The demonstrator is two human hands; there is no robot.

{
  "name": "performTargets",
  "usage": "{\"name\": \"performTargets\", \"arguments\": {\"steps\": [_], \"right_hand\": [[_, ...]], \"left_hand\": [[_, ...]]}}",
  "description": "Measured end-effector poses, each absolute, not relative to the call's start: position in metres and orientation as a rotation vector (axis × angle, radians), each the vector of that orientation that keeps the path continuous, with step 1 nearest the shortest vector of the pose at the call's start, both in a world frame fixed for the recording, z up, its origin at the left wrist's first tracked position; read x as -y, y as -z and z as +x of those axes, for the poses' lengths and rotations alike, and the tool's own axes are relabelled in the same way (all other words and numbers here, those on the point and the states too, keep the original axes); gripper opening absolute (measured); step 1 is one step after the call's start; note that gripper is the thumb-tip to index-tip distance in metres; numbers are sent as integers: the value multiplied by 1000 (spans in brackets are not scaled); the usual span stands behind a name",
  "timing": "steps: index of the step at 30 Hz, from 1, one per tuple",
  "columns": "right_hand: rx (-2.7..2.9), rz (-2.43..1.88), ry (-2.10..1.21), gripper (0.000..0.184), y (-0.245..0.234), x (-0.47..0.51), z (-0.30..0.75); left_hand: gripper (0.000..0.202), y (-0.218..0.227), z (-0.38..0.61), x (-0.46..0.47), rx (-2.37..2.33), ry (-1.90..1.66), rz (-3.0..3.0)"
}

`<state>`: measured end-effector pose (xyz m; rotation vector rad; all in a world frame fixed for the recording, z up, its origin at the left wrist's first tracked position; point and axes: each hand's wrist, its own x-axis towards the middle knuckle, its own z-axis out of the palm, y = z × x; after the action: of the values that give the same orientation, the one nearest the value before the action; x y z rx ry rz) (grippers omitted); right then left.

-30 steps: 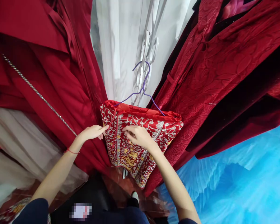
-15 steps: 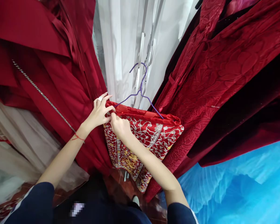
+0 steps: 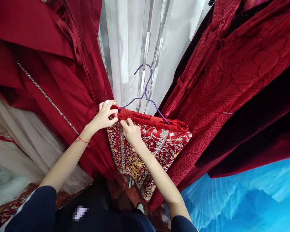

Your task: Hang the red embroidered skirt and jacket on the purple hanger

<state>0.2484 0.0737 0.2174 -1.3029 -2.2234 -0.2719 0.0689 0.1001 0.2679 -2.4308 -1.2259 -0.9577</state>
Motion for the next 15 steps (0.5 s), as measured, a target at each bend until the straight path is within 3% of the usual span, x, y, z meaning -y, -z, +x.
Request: {"name": "performTargets", "arguments": {"steps": [6,11,15], "right_hand": [[2371,-1305,255,44,-217,-63,236],[2159,-1594,157,39,-213,-66,222],[1942,-1524,-3,33,-210,-77,214]], "left_hand": [[7,-268,69,-103,1244,891,-2477],[23,-259,65,-104,1233,812,-2431],[28,-255,64,-102,1239,837,-2416]]}}
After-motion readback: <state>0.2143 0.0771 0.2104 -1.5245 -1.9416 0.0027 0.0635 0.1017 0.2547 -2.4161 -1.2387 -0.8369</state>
